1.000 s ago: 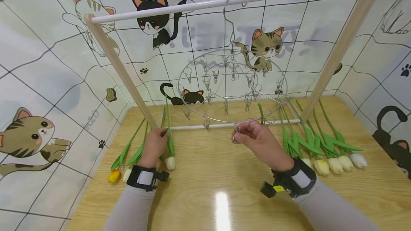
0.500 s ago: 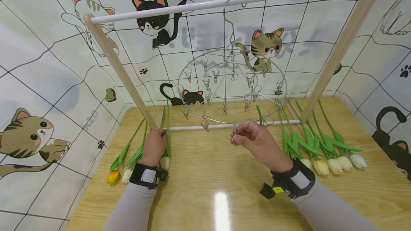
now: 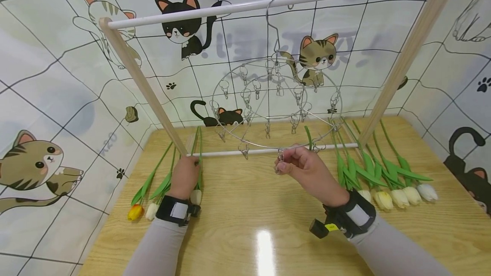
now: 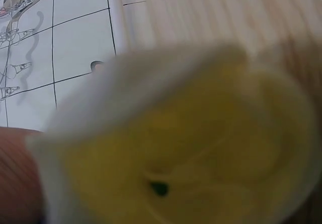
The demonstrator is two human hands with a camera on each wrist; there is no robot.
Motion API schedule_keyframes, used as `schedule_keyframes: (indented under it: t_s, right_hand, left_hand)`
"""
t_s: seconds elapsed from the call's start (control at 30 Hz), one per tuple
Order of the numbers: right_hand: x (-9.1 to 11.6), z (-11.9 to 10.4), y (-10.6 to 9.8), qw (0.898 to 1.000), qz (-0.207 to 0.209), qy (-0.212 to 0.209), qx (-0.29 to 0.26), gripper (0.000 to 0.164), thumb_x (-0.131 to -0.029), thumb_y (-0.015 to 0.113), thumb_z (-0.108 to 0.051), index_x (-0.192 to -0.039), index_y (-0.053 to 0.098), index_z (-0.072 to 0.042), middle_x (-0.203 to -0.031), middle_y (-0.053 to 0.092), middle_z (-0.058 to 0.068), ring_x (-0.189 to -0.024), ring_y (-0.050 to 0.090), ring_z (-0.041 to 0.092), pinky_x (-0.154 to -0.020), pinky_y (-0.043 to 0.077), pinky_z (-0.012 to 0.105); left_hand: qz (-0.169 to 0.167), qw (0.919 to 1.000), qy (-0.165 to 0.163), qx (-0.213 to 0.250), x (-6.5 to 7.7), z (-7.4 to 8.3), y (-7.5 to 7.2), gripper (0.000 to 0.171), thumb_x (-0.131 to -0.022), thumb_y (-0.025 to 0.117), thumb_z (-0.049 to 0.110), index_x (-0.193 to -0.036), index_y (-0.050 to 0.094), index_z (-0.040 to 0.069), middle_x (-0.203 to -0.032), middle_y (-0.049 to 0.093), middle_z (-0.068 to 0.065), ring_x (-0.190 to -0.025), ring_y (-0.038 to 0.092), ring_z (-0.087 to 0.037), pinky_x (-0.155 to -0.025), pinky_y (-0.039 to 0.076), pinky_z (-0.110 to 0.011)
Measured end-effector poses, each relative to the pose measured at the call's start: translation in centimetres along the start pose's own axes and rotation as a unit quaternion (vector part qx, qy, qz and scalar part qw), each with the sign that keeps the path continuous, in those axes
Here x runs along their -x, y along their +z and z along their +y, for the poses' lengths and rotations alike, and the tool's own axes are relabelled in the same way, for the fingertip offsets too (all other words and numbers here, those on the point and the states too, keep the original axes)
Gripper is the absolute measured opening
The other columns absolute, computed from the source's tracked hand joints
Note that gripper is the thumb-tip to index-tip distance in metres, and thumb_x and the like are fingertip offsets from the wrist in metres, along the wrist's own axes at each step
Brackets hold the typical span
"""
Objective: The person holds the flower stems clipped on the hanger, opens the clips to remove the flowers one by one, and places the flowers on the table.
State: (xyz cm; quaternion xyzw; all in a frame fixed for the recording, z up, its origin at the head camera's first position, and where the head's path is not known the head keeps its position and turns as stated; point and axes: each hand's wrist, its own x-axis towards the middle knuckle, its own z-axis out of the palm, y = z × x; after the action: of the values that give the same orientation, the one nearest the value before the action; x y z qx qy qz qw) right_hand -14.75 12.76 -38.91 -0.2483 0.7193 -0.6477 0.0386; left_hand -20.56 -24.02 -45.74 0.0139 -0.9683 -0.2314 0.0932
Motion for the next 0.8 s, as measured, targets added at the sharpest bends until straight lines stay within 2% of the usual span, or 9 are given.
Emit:
schedule_keyframes:
  t_s: [0.2, 0.3, 0.37, 0.47, 0.57, 0.67, 0.73, 0.8]
  right_hand:
    - [0.0, 0.0, 0.0, 1.0, -0.002, 0.005, -0.003, 0.021, -0.103, 0.064, -0.009, -0.118, 0.057, 0.005, -0.11, 0.068, 0.008, -0.098, 0.071, 0.012, -0.09, 0.062, 0.029]
    - [0.0, 0.0, 0.0, 1.0, -0.001, 0.007, -0.001, 0.021, -0.103, 0.064, -0.009, -0.118, 0.058, 0.005, -0.109, 0.069, 0.008, -0.097, 0.071, 0.012, -0.09, 0.062, 0.029]
    - [0.0, -0.1, 0.0, 1.0, 0.0, 0.009, 0.0, 0.022, -0.103, 0.064, -0.009, -0.119, 0.058, 0.005, -0.109, 0.069, 0.007, -0.097, 0.071, 0.012, -0.089, 0.062, 0.03]
    - [0.0, -0.1, 0.0, 1.0, 0.001, 0.013, -0.001, 0.023, -0.103, 0.065, -0.009, -0.12, 0.058, 0.005, -0.108, 0.069, 0.006, -0.096, 0.072, 0.012, -0.09, 0.062, 0.031]
    - [0.0, -0.2, 0.0, 1.0, 0.003, 0.017, -0.006, 0.024, -0.103, 0.065, -0.009, -0.12, 0.058, 0.006, -0.108, 0.07, 0.005, -0.097, 0.072, 0.012, -0.09, 0.062, 0.03]
    - [0.0, -0.1, 0.0, 1.0, 0.004, 0.019, -0.008, 0.024, -0.102, 0.066, -0.009, -0.12, 0.059, 0.005, -0.108, 0.07, 0.004, -0.097, 0.072, 0.012, -0.09, 0.062, 0.029]
    - [0.0, -0.1, 0.1, 1.0, 0.005, 0.019, -0.007, 0.024, -0.102, 0.066, -0.009, -0.12, 0.059, 0.005, -0.109, 0.07, 0.006, -0.097, 0.072, 0.012, -0.089, 0.062, 0.03]
    - [0.0, -0.1, 0.1, 1.0, 0.005, 0.019, -0.004, 0.024, -0.102, 0.066, -0.01, -0.12, 0.059, 0.005, -0.11, 0.07, 0.01, -0.097, 0.072, 0.013, -0.089, 0.062, 0.031]
  left_hand:
    - [0.002, 1.0, -0.003, 0.009, 0.0, -0.2, 0.2, 0.03, -0.099, 0.068, 0.006, -0.127, 0.07, -0.005, -0.113, 0.075, -0.025, -0.086, 0.074, -0.032, -0.064, 0.057, -0.039]
    - [0.009, 0.9999, 0.001, 0.014, 0.0, 0.0, 0.1, 0.03, -0.1, 0.066, 0.007, -0.128, 0.069, -0.005, -0.113, 0.075, -0.026, -0.078, 0.072, -0.029, -0.059, 0.054, -0.036]
    - [0.016, 0.9997, 0.005, 0.019, 0.0, 0.1, 0.0, 0.031, -0.102, 0.064, 0.008, -0.129, 0.068, -0.006, -0.112, 0.075, -0.026, -0.066, 0.067, -0.024, -0.053, 0.05, -0.032]
    - [0.037, 0.9989, 0.016, 0.022, 0.2, 0.7, -0.3, 0.033, -0.105, 0.059, 0.012, -0.131, 0.066, -0.007, -0.111, 0.074, -0.028, -0.054, 0.056, -0.018, -0.048, 0.042, -0.028]
    - [0.079, 0.996, 0.031, 0.028, 0.7, 2.0, -1.2, 0.035, -0.107, 0.058, 0.017, -0.131, 0.065, -0.007, -0.111, 0.073, -0.027, -0.059, 0.062, -0.023, -0.052, 0.049, -0.034]
    - [0.149, 0.9862, 0.061, 0.04, 1.4, 3.9, -2.3, 0.033, -0.106, 0.06, 0.018, -0.128, 0.067, -0.005, -0.114, 0.073, -0.025, -0.081, 0.071, -0.034, -0.064, 0.058, -0.045]
    - [0.208, 0.9721, 0.096, 0.051, 1.9, 5.3, -3.0, 0.03, -0.105, 0.062, 0.017, -0.125, 0.07, -0.004, -0.115, 0.073, -0.023, -0.096, 0.072, -0.037, -0.075, 0.061, -0.05]
    - [0.265, 0.9523, 0.139, 0.061, 2.5, 6.9, -3.7, 0.027, -0.103, 0.065, 0.014, -0.122, 0.071, -0.004, -0.115, 0.073, -0.022, -0.103, 0.071, -0.038, -0.081, 0.061, -0.051]
